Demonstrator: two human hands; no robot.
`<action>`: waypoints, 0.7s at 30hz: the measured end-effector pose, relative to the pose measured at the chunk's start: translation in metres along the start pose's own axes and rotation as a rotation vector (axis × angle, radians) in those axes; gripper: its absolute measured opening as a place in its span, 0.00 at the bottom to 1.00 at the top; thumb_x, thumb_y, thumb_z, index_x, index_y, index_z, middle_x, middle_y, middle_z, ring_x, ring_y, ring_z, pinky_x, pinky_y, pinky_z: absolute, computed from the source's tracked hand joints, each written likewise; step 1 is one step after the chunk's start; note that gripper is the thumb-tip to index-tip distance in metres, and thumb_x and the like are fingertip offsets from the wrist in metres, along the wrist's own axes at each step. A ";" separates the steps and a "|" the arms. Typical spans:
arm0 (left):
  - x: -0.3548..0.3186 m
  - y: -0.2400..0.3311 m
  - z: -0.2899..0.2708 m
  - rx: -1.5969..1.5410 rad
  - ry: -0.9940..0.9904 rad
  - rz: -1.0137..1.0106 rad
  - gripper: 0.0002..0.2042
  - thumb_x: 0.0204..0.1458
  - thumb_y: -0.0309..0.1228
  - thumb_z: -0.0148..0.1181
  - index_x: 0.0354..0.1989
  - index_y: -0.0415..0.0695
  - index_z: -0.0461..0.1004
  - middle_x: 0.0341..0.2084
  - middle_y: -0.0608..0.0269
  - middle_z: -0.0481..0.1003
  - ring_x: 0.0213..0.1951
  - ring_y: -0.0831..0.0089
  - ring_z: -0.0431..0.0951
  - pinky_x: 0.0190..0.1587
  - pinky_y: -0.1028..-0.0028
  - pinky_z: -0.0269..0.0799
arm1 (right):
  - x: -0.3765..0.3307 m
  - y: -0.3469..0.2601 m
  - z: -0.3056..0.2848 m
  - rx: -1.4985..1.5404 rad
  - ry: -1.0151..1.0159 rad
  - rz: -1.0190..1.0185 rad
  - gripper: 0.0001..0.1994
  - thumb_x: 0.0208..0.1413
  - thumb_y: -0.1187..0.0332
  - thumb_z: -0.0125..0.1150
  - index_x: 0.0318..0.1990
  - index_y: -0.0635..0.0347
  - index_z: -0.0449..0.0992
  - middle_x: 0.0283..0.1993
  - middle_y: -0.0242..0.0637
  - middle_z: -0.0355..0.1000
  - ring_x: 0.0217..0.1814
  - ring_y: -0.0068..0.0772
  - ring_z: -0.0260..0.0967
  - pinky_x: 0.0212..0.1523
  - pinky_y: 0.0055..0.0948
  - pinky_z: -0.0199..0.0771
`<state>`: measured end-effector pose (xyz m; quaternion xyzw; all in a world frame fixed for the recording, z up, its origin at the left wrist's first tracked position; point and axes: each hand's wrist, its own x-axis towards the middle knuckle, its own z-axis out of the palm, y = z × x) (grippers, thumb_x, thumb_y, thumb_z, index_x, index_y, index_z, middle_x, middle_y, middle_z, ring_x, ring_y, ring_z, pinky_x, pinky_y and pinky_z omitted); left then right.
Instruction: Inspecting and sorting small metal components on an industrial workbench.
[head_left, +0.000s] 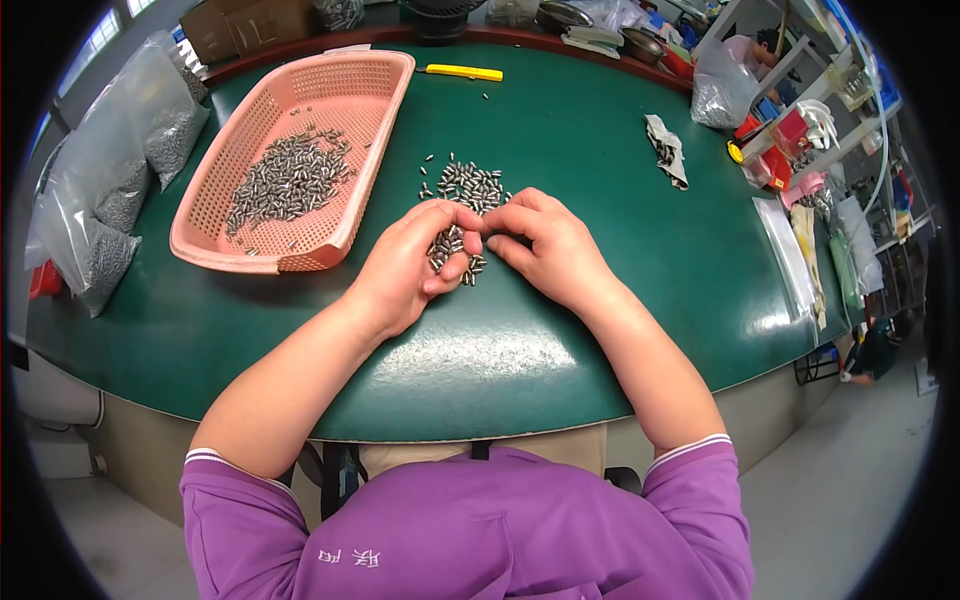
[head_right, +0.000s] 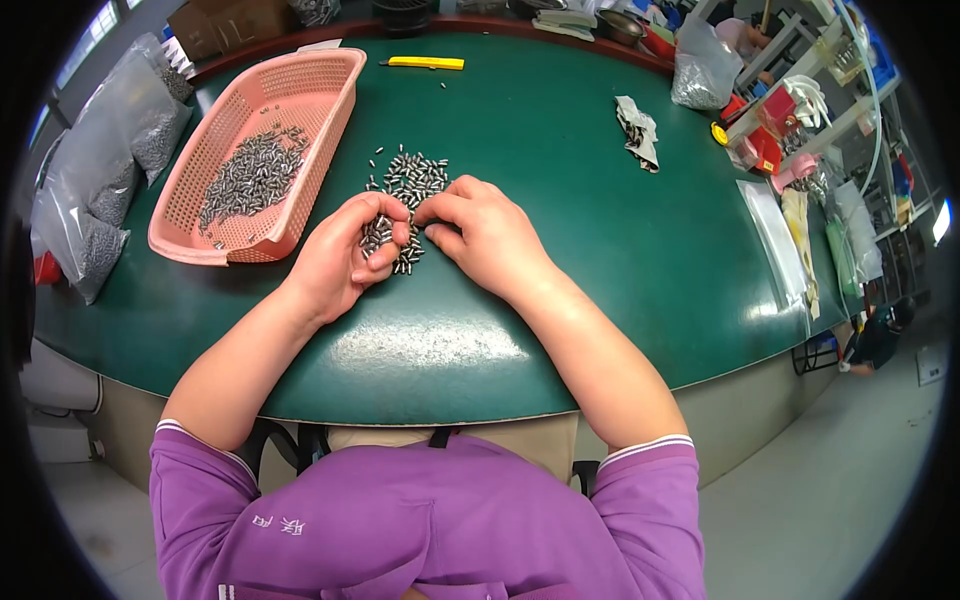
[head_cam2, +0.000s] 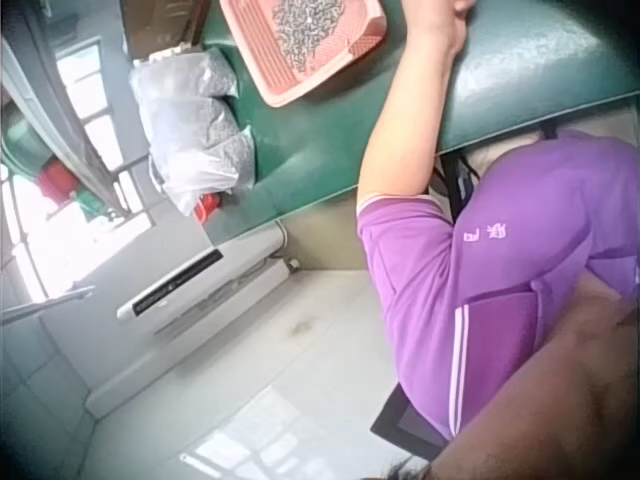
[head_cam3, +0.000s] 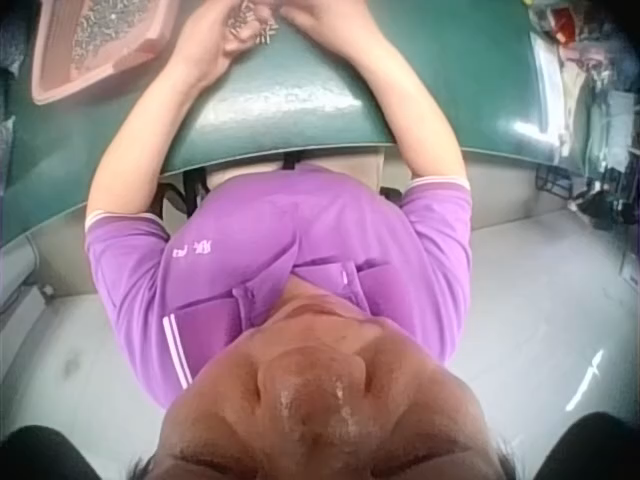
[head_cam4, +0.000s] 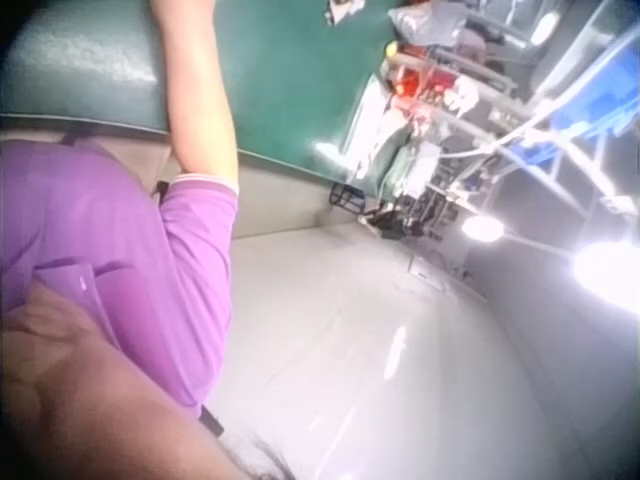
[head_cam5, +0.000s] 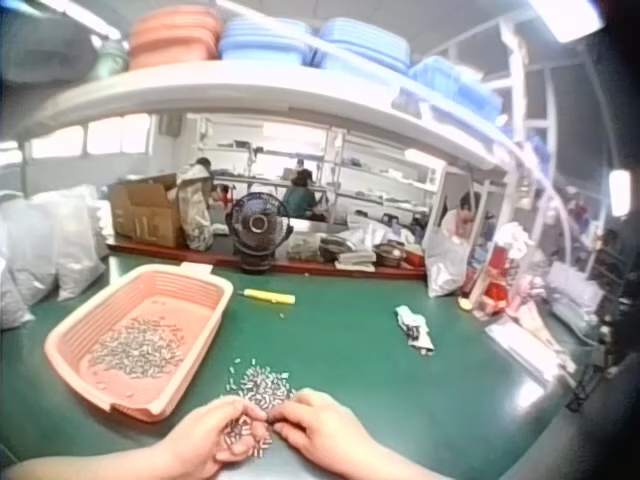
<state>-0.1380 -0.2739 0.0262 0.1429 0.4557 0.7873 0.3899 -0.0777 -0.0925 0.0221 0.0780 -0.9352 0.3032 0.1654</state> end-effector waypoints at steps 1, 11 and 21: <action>0.000 0.000 0.001 -0.007 0.038 -0.008 0.10 0.61 0.34 0.41 0.37 0.42 0.66 0.28 0.63 0.67 0.20 0.84 0.59 0.16 0.86 0.49 | 0.000 0.000 0.000 0.000 0.000 0.000 0.07 0.47 0.69 0.62 0.35 0.49 0.77 0.36 0.34 0.69 0.44 0.40 0.68 0.43 0.36 0.71; 0.002 -0.004 -0.003 0.023 0.042 -0.006 0.07 0.57 0.30 0.51 0.40 0.41 0.66 0.27 0.66 0.68 0.20 0.86 0.61 0.17 0.86 0.51 | 0.001 -0.007 -0.004 0.196 0.041 0.060 0.06 0.50 0.70 0.61 0.36 0.57 0.75 0.36 0.35 0.67 0.38 0.32 0.69 0.40 0.29 0.71; 0.000 -0.004 0.000 0.038 -0.048 -0.071 0.07 0.57 0.29 0.54 0.41 0.42 0.67 0.28 0.67 0.69 0.21 0.87 0.61 0.17 0.87 0.51 | 0.001 -0.011 -0.005 0.572 0.006 0.108 0.05 0.52 0.73 0.61 0.36 0.61 0.75 0.37 0.31 0.66 0.35 0.20 0.67 0.37 0.21 0.70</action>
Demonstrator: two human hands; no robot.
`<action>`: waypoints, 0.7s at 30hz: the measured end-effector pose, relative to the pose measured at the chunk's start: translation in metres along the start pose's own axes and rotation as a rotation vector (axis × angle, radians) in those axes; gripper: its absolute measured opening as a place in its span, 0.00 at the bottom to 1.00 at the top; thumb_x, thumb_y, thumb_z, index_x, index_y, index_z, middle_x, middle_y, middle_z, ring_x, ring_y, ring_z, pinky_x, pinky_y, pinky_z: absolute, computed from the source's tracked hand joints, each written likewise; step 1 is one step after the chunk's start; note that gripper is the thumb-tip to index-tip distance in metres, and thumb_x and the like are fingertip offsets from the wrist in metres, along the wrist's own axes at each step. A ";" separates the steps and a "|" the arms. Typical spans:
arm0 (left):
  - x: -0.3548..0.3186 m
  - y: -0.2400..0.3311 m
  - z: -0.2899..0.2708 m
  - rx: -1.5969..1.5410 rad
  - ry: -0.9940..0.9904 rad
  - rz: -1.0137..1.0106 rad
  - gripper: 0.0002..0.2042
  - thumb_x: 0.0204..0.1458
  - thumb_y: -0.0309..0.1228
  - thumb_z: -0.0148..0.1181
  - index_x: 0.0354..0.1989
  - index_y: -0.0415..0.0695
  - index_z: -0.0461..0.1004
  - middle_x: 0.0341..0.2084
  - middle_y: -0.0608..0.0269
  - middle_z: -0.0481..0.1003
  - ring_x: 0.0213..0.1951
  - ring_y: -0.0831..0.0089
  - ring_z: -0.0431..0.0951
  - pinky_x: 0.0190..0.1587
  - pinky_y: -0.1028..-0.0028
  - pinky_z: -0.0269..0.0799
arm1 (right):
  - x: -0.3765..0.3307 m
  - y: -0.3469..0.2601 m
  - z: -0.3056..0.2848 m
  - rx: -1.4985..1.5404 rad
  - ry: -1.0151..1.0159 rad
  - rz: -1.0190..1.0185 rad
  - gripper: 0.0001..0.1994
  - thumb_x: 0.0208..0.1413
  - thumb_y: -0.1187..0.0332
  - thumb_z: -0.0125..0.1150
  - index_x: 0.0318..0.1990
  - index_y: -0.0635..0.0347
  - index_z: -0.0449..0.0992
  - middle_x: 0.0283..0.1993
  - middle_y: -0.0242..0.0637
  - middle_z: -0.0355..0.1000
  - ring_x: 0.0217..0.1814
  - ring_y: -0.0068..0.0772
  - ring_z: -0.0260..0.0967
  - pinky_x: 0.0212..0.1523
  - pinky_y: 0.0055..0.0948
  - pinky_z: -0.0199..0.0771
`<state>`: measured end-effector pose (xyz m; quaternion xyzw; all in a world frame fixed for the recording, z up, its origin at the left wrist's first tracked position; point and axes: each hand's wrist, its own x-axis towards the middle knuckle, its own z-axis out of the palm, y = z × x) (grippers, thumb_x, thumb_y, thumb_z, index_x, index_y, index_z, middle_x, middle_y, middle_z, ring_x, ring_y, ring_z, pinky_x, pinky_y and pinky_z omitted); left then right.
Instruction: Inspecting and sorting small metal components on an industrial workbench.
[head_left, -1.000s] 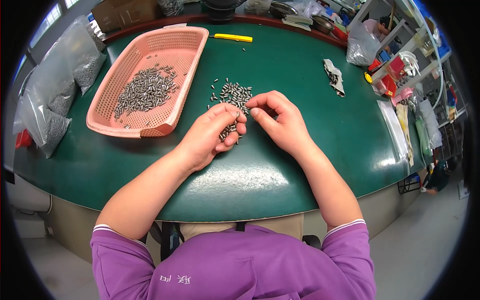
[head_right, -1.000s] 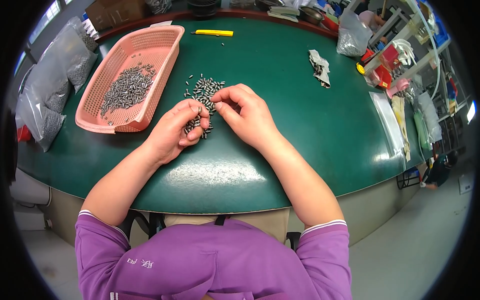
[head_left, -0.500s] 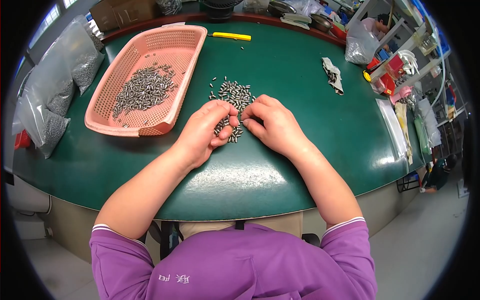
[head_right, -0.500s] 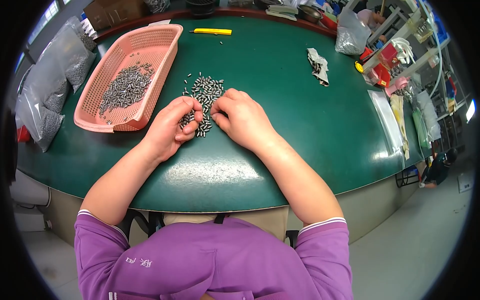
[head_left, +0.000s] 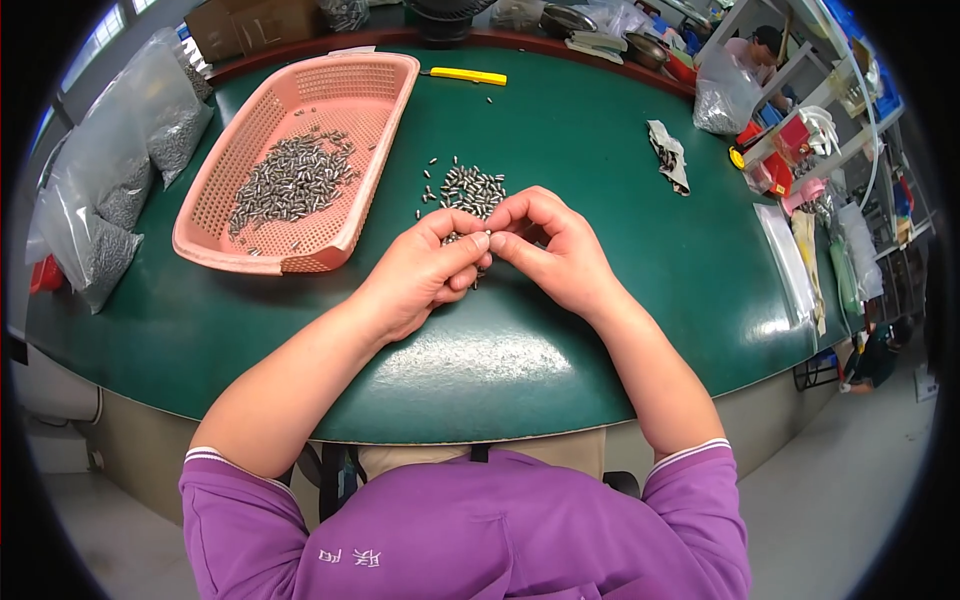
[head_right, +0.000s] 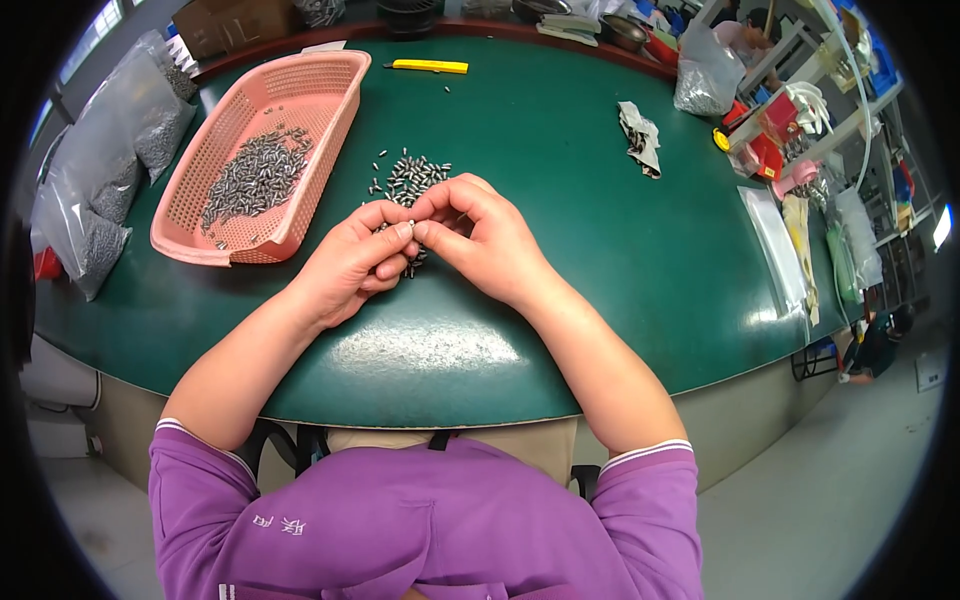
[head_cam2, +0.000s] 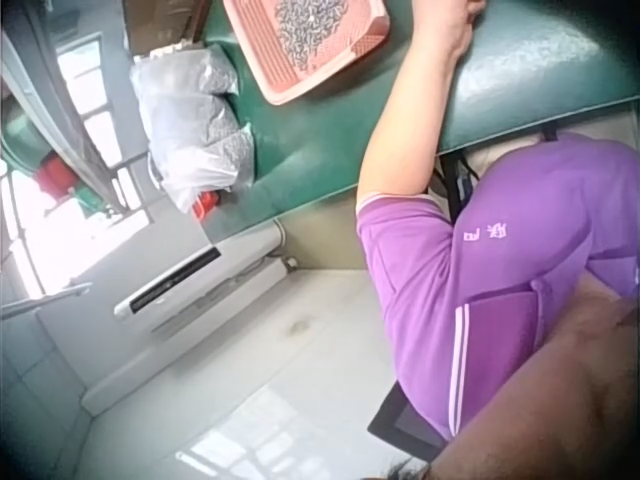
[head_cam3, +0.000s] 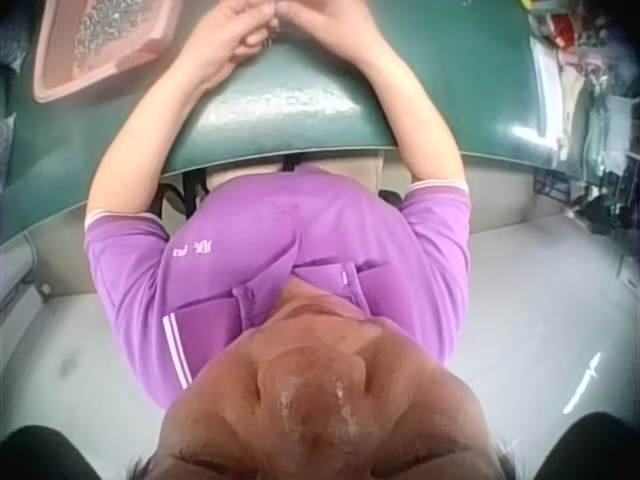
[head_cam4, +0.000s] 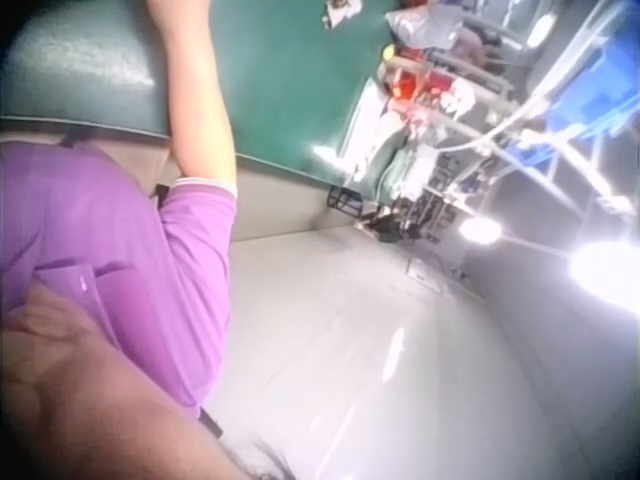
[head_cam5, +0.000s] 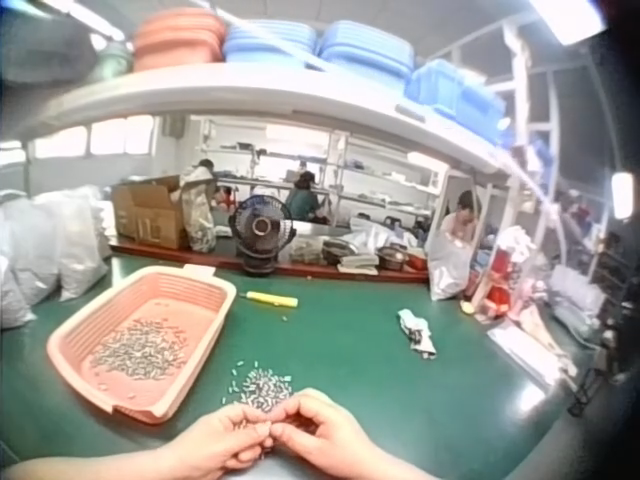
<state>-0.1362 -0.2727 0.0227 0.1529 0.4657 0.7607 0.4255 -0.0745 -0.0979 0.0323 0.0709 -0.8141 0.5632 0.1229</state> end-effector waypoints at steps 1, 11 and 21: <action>0.000 0.000 -0.001 0.002 -0.002 0.010 0.06 0.58 0.30 0.53 0.40 0.42 0.67 0.28 0.67 0.69 0.21 0.87 0.61 0.17 0.87 0.51 | 0.000 0.000 0.000 -0.006 -0.006 0.010 0.05 0.52 0.73 0.61 0.37 0.61 0.75 0.37 0.31 0.67 0.35 0.20 0.67 0.37 0.21 0.70; -0.001 0.004 0.002 0.025 0.020 0.017 0.09 0.60 0.34 0.45 0.37 0.42 0.67 0.27 0.64 0.68 0.20 0.84 0.61 0.17 0.85 0.51 | 0.002 0.008 -0.004 -0.306 0.141 -0.015 0.06 0.52 0.74 0.58 0.38 0.58 0.76 0.36 0.34 0.69 0.35 0.27 0.70 0.38 0.25 0.72; 0.001 0.002 -0.002 -0.044 0.051 0.052 0.09 0.59 0.34 0.45 0.37 0.41 0.67 0.28 0.64 0.68 0.21 0.84 0.61 0.17 0.85 0.51 | -0.001 0.009 -0.005 -0.667 0.000 -0.115 0.05 0.47 0.71 0.61 0.33 0.54 0.76 0.36 0.36 0.68 0.45 0.41 0.67 0.45 0.36 0.70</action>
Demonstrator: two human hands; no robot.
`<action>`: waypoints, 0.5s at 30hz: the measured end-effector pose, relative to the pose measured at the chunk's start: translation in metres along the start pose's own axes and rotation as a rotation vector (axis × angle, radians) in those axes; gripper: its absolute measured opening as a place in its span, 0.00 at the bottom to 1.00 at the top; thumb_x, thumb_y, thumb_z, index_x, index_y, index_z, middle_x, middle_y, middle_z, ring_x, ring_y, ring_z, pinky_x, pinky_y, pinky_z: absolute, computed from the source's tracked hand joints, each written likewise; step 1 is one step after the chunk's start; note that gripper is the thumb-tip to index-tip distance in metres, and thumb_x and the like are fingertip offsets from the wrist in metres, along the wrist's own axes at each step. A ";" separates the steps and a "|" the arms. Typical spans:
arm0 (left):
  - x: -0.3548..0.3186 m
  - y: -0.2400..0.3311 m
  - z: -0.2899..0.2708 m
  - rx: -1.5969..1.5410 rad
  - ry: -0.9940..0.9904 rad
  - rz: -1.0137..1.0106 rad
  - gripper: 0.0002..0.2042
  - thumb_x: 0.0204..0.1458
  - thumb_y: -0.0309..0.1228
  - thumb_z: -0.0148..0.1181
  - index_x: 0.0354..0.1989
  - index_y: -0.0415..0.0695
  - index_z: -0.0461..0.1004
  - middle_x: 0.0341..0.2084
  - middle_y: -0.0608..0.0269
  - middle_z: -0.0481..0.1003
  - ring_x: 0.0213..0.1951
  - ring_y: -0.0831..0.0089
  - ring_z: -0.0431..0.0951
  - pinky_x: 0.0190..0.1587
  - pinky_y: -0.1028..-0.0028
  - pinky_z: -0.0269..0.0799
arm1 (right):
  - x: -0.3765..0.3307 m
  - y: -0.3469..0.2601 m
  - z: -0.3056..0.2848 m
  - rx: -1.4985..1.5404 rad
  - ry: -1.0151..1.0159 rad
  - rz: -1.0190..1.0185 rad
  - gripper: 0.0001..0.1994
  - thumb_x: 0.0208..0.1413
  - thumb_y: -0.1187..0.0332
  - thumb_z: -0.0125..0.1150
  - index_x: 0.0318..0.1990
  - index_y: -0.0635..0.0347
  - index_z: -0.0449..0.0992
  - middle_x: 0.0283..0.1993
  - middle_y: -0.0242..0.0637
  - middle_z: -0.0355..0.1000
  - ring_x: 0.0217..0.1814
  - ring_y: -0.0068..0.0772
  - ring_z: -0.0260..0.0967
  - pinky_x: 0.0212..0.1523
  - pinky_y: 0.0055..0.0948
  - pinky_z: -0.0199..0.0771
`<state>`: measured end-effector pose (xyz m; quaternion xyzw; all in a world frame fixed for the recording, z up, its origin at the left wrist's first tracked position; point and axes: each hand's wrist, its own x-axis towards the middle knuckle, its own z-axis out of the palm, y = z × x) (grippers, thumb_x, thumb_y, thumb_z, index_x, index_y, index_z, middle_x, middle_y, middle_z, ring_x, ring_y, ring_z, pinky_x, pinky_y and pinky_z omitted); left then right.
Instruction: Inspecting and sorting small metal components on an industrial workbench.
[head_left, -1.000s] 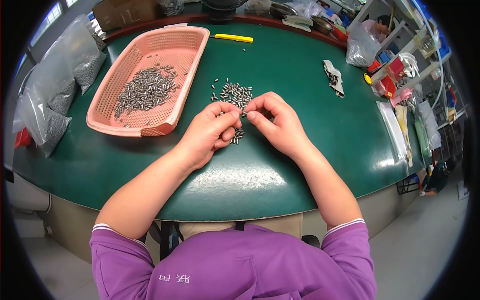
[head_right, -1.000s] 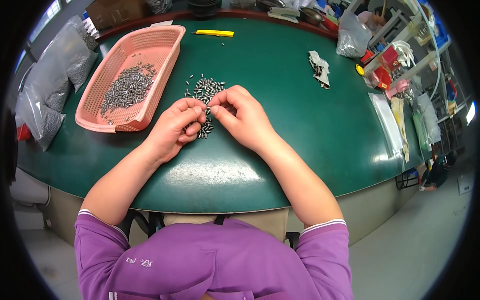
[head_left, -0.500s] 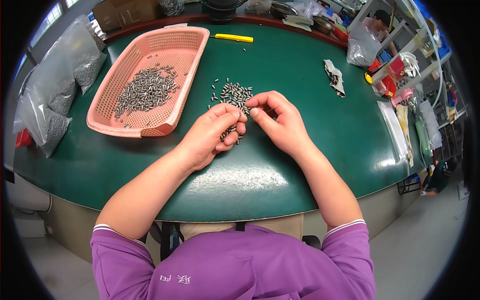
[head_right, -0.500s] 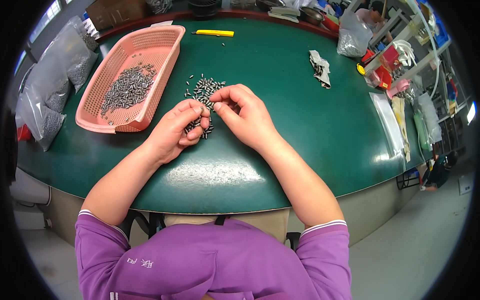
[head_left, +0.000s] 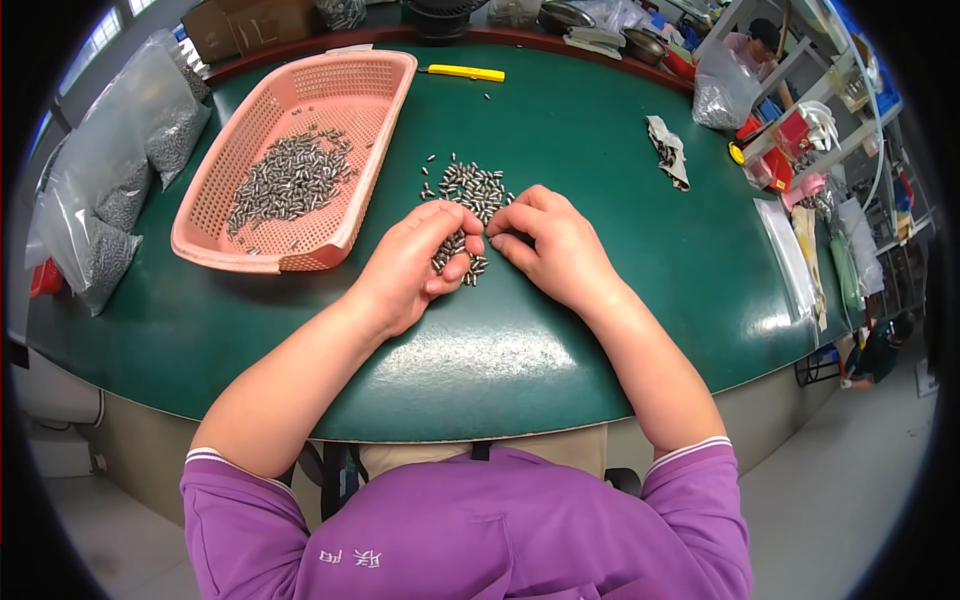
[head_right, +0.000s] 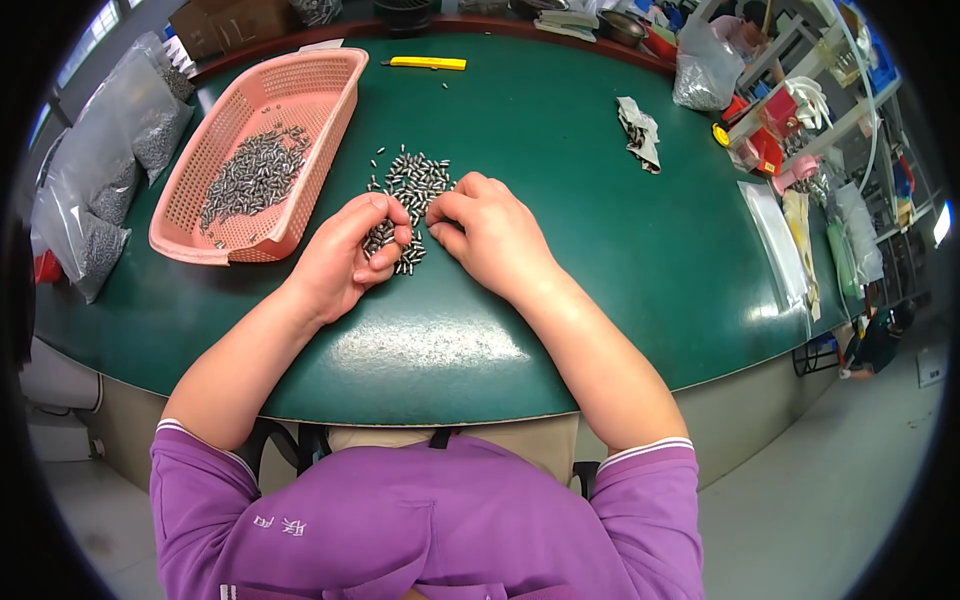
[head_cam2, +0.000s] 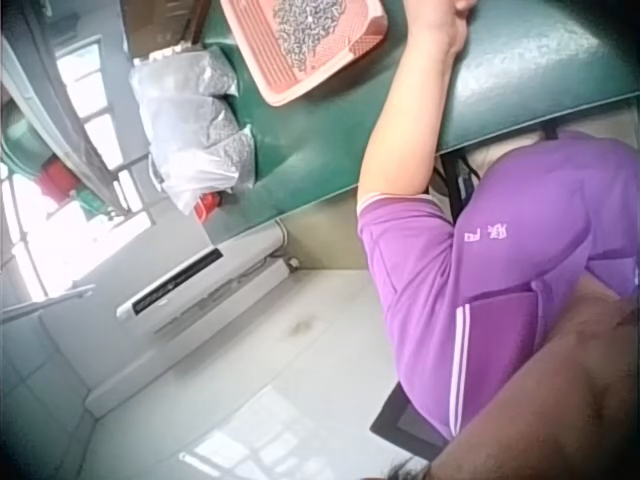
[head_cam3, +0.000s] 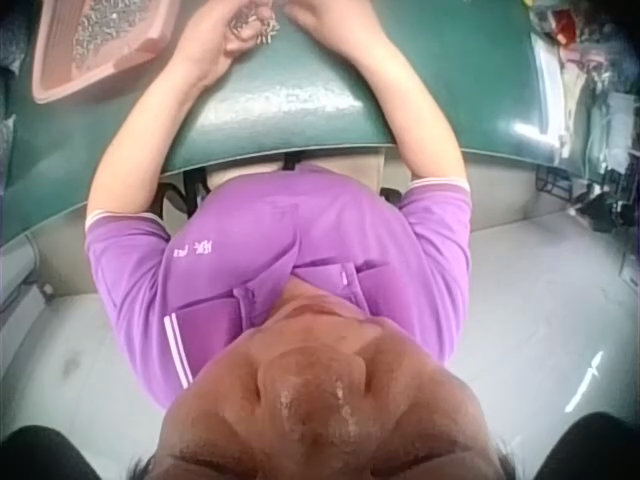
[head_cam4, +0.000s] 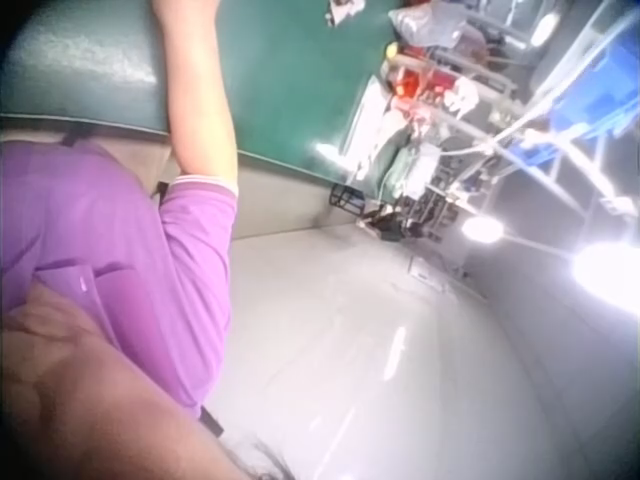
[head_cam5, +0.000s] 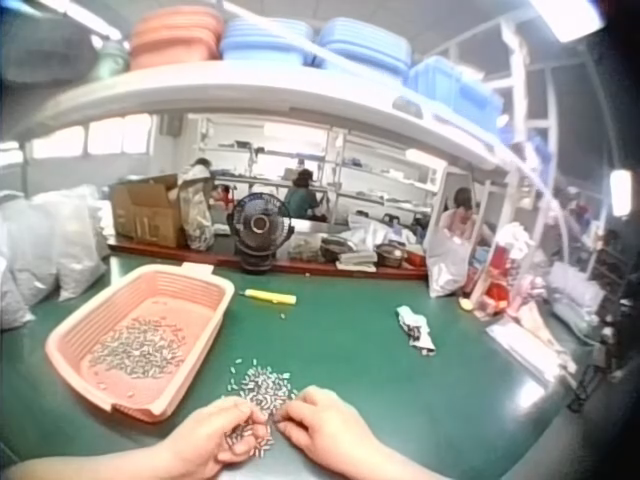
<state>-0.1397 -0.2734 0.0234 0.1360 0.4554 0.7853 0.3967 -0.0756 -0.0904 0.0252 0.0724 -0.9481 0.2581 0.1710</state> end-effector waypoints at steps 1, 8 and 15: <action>0.001 -0.001 -0.001 0.022 0.003 -0.010 0.08 0.59 0.33 0.47 0.37 0.42 0.67 0.28 0.64 0.68 0.21 0.84 0.61 0.17 0.85 0.51 | 0.000 0.000 0.000 -0.018 -0.013 -0.029 0.05 0.47 0.71 0.61 0.32 0.55 0.75 0.35 0.36 0.68 0.45 0.41 0.67 0.45 0.37 0.70; 0.000 -0.004 0.001 0.074 0.014 -0.024 0.09 0.56 0.32 0.56 0.40 0.43 0.65 0.27 0.65 0.69 0.20 0.87 0.62 0.17 0.86 0.51 | 0.004 -0.005 -0.002 0.170 0.129 -0.066 0.05 0.47 0.72 0.61 0.32 0.57 0.74 0.36 0.37 0.68 0.44 0.41 0.67 0.45 0.37 0.69; 0.000 -0.004 -0.001 0.054 -0.069 -0.048 0.07 0.58 0.32 0.53 0.40 0.43 0.66 0.28 0.66 0.69 0.21 0.86 0.61 0.17 0.87 0.51 | 0.004 -0.008 -0.004 0.206 0.172 -0.154 0.04 0.49 0.72 0.61 0.33 0.56 0.75 0.35 0.35 0.68 0.42 0.39 0.68 0.42 0.34 0.70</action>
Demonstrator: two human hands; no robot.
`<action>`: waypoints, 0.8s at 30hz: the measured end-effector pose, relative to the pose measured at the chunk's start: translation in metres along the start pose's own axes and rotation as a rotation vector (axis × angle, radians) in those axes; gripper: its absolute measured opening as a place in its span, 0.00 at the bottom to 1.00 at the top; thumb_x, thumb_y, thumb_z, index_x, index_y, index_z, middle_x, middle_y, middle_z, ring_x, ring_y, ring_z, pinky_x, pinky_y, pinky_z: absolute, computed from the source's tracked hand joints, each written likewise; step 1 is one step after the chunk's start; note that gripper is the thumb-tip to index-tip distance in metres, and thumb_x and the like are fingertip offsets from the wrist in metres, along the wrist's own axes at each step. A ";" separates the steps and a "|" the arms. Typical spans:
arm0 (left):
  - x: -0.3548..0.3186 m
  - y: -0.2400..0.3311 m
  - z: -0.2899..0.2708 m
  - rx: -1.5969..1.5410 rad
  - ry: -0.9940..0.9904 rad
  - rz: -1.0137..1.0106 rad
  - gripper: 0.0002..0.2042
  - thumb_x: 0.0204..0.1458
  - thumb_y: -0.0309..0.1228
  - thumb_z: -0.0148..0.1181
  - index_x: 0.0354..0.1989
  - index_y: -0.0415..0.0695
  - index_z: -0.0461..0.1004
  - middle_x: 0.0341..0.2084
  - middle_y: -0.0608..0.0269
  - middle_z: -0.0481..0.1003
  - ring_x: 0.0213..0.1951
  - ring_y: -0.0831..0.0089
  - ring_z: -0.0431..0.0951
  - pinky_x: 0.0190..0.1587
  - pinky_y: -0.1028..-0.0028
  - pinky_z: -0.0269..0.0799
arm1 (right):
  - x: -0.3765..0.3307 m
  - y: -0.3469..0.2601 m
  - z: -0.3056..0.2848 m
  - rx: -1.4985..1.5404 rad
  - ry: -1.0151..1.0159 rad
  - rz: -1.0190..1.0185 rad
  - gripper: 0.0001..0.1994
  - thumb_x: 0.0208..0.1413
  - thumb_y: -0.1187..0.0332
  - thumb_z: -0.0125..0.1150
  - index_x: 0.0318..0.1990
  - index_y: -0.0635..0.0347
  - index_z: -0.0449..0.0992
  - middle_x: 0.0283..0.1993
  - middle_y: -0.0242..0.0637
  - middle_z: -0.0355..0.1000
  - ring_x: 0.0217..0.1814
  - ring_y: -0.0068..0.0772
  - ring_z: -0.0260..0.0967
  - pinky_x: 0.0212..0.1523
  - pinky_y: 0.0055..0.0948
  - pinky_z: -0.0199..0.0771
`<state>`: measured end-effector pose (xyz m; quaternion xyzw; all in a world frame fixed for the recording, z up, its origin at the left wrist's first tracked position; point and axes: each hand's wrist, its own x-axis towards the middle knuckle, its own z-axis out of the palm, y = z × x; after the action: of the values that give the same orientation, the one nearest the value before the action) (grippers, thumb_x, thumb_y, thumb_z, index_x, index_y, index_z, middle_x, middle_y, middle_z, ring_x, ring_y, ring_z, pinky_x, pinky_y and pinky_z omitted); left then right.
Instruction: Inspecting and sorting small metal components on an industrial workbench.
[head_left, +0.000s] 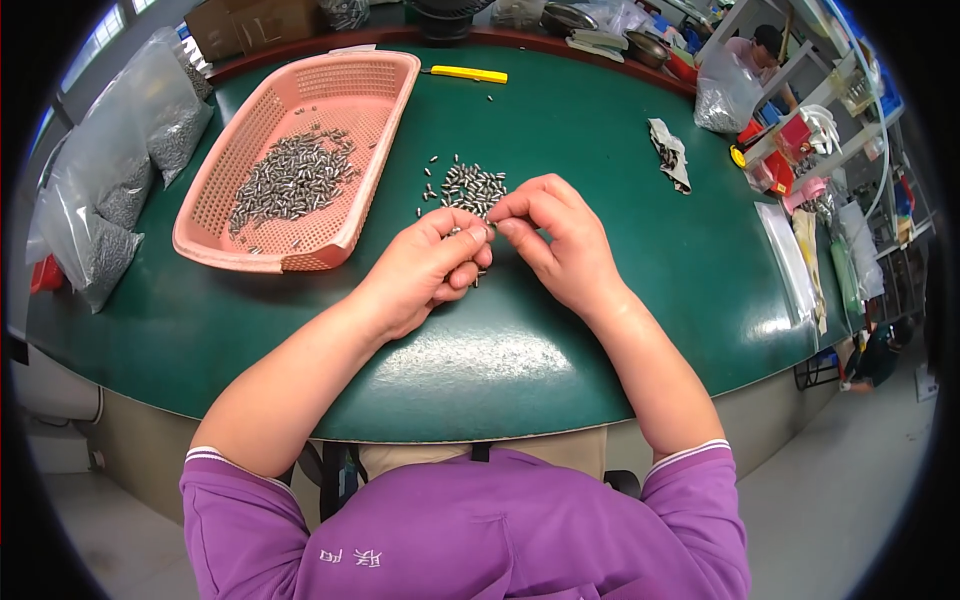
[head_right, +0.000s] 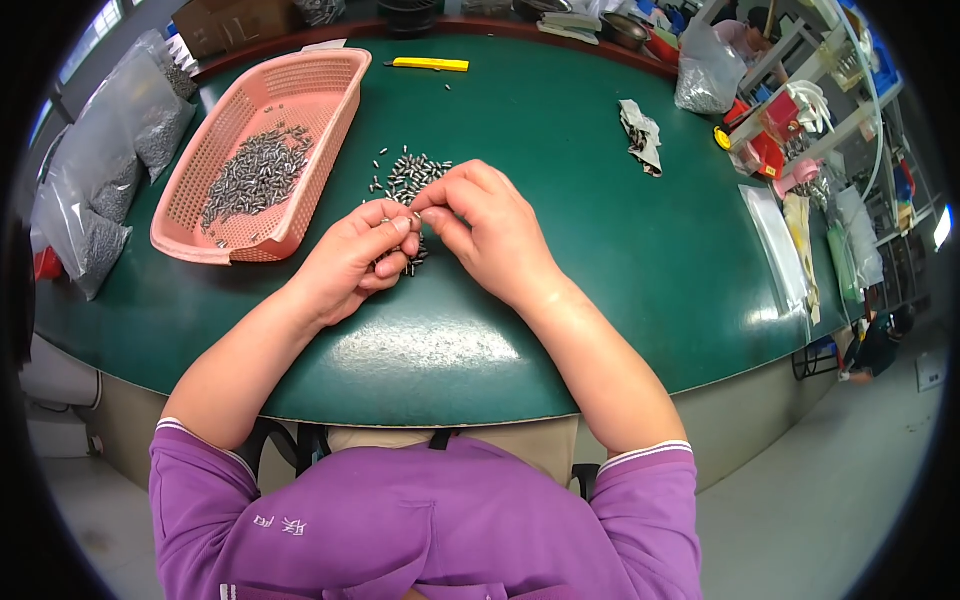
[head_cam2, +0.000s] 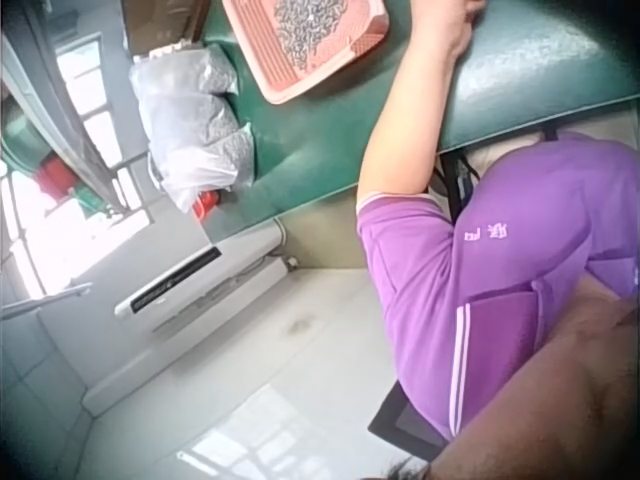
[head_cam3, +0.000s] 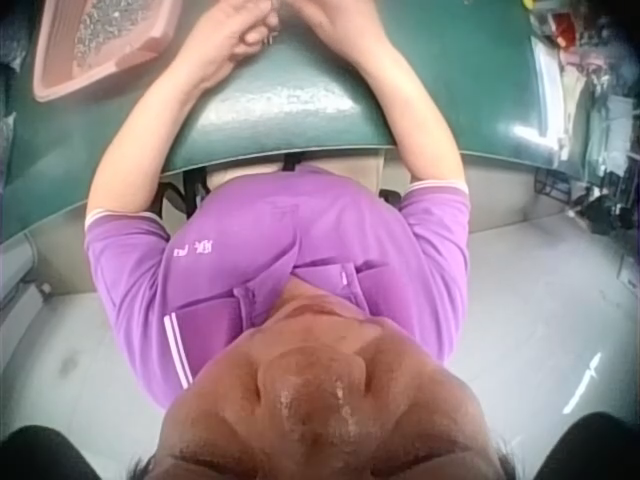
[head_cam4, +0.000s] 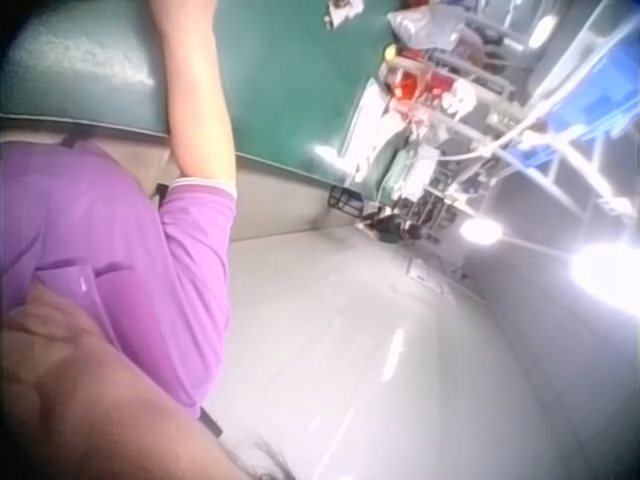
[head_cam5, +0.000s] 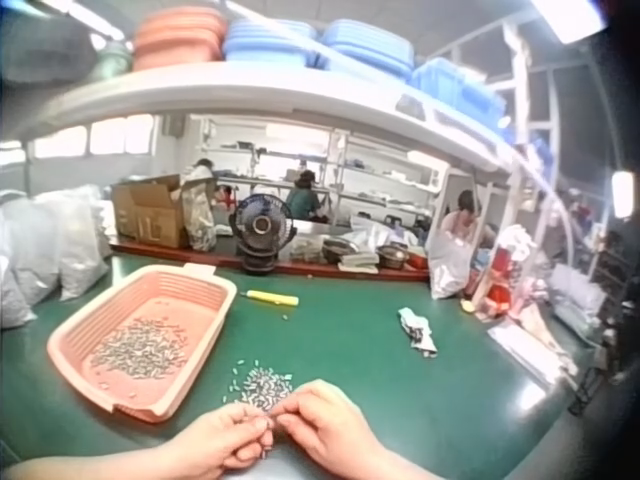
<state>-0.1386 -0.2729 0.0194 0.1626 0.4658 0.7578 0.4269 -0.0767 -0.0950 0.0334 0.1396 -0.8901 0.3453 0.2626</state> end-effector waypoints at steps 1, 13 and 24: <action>0.000 0.000 0.000 0.000 -0.001 -0.001 0.07 0.58 0.32 0.53 0.40 0.43 0.66 0.28 0.66 0.69 0.21 0.86 0.61 0.17 0.87 0.51 | 0.000 0.002 0.001 0.002 0.038 0.059 0.04 0.49 0.72 0.61 0.34 0.56 0.75 0.35 0.35 0.68 0.41 0.38 0.68 0.41 0.33 0.70; -0.003 0.005 0.001 -0.052 0.036 0.001 0.10 0.60 0.34 0.44 0.37 0.41 0.67 0.29 0.63 0.68 0.21 0.83 0.61 0.18 0.85 0.51 | -0.006 0.012 0.005 -0.218 -0.106 0.185 0.07 0.47 0.69 0.62 0.35 0.55 0.75 0.37 0.36 0.68 0.45 0.41 0.67 0.45 0.38 0.70; -0.001 0.004 0.001 -0.059 0.097 0.009 0.08 0.59 0.34 0.48 0.37 0.42 0.67 0.28 0.65 0.69 0.22 0.84 0.62 0.18 0.86 0.53 | -0.005 0.007 0.005 -0.159 -0.138 0.204 0.05 0.46 0.68 0.62 0.31 0.56 0.75 0.34 0.37 0.68 0.44 0.42 0.67 0.44 0.38 0.70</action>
<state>-0.1390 -0.2740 0.0241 0.1148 0.4628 0.7801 0.4050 -0.0774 -0.0931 0.0244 0.0507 -0.9402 0.2881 0.1746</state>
